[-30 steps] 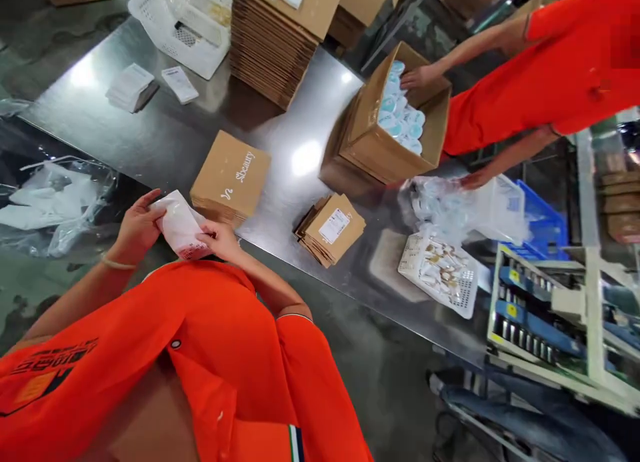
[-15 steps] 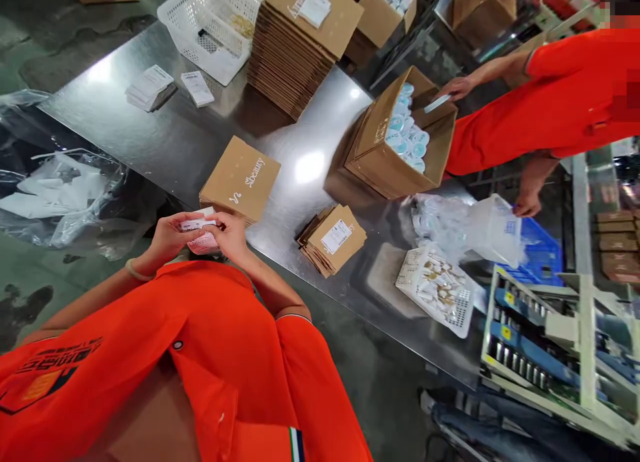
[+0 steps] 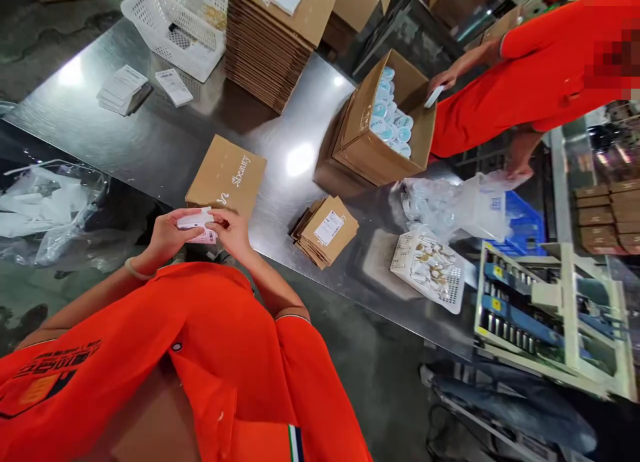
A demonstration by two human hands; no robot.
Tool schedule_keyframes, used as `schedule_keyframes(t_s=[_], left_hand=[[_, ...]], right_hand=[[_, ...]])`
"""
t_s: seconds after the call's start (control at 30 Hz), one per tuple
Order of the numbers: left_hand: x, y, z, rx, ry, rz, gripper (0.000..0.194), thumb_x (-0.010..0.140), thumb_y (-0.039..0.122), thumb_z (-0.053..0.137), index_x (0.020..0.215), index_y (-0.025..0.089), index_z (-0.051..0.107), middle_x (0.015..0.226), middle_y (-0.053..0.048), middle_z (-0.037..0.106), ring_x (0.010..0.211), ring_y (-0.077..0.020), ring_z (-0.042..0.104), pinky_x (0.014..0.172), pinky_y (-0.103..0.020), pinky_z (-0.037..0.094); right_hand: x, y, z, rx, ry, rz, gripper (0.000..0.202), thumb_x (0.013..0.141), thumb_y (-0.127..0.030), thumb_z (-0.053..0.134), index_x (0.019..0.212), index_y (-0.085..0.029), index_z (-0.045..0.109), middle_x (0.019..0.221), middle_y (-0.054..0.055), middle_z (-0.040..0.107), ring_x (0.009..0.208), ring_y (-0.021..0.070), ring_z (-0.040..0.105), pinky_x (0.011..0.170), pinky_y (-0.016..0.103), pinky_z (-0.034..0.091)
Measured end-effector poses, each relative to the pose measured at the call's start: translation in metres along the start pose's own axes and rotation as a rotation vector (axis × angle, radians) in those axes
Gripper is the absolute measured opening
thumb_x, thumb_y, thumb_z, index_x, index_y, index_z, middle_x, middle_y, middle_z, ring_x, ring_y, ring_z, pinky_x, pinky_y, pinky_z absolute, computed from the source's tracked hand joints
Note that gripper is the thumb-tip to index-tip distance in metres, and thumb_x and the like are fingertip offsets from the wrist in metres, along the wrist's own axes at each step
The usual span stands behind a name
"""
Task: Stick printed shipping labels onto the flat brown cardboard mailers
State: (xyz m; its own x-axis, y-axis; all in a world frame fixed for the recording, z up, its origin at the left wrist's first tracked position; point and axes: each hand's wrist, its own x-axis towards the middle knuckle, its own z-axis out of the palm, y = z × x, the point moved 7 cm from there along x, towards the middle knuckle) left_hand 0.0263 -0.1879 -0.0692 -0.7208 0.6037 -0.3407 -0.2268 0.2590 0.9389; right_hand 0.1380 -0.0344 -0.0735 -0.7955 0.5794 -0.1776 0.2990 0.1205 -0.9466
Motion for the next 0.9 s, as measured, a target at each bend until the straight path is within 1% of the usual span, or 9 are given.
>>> schedule_keyframes(t_s=[0.13, 0.3, 0.37, 0.43, 0.5, 0.6, 0.7, 0.8, 0.9], left_hand=[[0.002, -0.004, 0.002, -0.002, 0.024, 0.032, 0.066, 0.06, 0.043, 0.101, 0.118, 0.015, 0.09, 0.109, -0.012, 0.09, 0.097, -0.0312, 0.084, 0.095, -0.044, 0.07], [0.005, -0.006, 0.003, 0.012, 0.051, 0.036, 0.071, 0.06, 0.04, 0.103, 0.123, 0.012, 0.089, 0.114, -0.014, 0.091, 0.102, -0.0334, 0.085, 0.102, -0.047, 0.069], [0.007, -0.006, 0.002, 0.015, 0.047, 0.021, 0.071, 0.058, 0.041, 0.105, 0.121, 0.012, 0.089, 0.114, -0.014, 0.091, 0.104, -0.0342, 0.085, 0.103, -0.047, 0.069], [0.009, -0.012, 0.004, -0.015, -0.031, -0.037, 0.068, 0.053, 0.045, 0.109, 0.111, 0.013, 0.091, 0.109, -0.014, 0.091, 0.101, -0.0352, 0.085, 0.101, -0.049, 0.07], [0.007, -0.022, 0.011, -0.067, -0.188, -0.141, 0.065, 0.045, 0.048, 0.112, 0.098, 0.015, 0.092, 0.101, -0.015, 0.091, 0.097, -0.0372, 0.086, 0.098, -0.051, 0.071], [-0.003, -0.033, 0.019, -0.098, -0.36, -0.268, 0.061, 0.038, 0.048, 0.114, 0.084, 0.016, 0.092, 0.095, -0.017, 0.09, 0.093, -0.0417, 0.087, 0.093, -0.055, 0.072], [-0.014, -0.034, 0.024, -0.132, -0.398, -0.327, 0.06, 0.045, 0.053, 0.114, 0.088, 0.016, 0.093, 0.096, -0.017, 0.09, 0.093, -0.0427, 0.088, 0.091, -0.056, 0.073], [-0.014, -0.034, 0.03, -0.185, -0.375, -0.353, 0.067, 0.046, 0.062, 0.112, 0.091, 0.015, 0.093, 0.095, -0.017, 0.09, 0.088, -0.0405, 0.087, 0.087, -0.055, 0.073], [-0.007, -0.046, 0.024, -0.137, -0.328, -0.343, 0.074, 0.037, 0.068, 0.111, 0.085, 0.016, 0.09, 0.092, -0.018, 0.089, 0.084, -0.0379, 0.085, 0.082, -0.05, 0.071]], right_hand=[[-0.005, -0.009, 0.001, -0.114, 0.032, -0.099, 0.005, 0.093, -0.031, 0.087, 0.091, -0.026, 0.087, 0.094, 0.004, 0.082, 0.092, 0.024, 0.078, 0.089, 0.038, 0.065], [-0.018, -0.017, 0.005, -0.247, 0.057, -0.165, 0.017, 0.102, -0.026, 0.079, 0.086, -0.026, 0.08, 0.106, 0.006, 0.085, 0.108, 0.0259, 0.081, 0.104, 0.04, 0.066], [-0.026, -0.021, 0.006, -0.334, 0.053, -0.162, 0.017, 0.105, -0.025, 0.075, 0.088, -0.026, 0.077, 0.118, 0.008, 0.085, 0.116, 0.0268, 0.08, 0.108, 0.042, 0.065], [-0.03, -0.033, -0.001, -0.435, 0.066, -0.187, 0.015, 0.107, -0.024, 0.07, 0.092, -0.027, 0.075, 0.138, 0.011, 0.081, 0.13, 0.0284, 0.076, 0.115, 0.045, 0.063], [-0.023, -0.049, -0.019, -0.513, 0.105, -0.237, 0.014, 0.108, -0.024, 0.066, 0.097, -0.026, 0.074, 0.152, 0.013, 0.073, 0.143, 0.0301, 0.069, 0.124, 0.048, 0.058], [0.019, -0.069, -0.059, -0.568, 0.198, -0.233, 0.014, 0.11, -0.022, 0.06, 0.103, -0.024, 0.072, 0.152, 0.015, 0.07, 0.148, 0.03, 0.062, 0.127, 0.051, 0.054], [0.086, -0.067, -0.09, -0.616, 0.257, -0.084, 0.015, 0.11, -0.019, 0.058, 0.104, -0.021, 0.071, 0.146, 0.016, 0.069, 0.141, 0.0288, 0.063, 0.123, 0.048, 0.055], [0.139, -0.056, -0.096, -0.676, 0.245, 0.062, 0.016, 0.11, -0.016, 0.058, 0.102, -0.018, 0.071, 0.146, 0.018, 0.068, 0.137, 0.029, 0.063, 0.121, 0.046, 0.055], [0.156, -0.047, -0.088, -0.739, 0.213, 0.146, 0.015, 0.112, -0.018, 0.059, 0.108, -0.016, 0.074, 0.151, 0.019, 0.066, 0.143, 0.0325, 0.061, 0.123, 0.049, 0.053]])
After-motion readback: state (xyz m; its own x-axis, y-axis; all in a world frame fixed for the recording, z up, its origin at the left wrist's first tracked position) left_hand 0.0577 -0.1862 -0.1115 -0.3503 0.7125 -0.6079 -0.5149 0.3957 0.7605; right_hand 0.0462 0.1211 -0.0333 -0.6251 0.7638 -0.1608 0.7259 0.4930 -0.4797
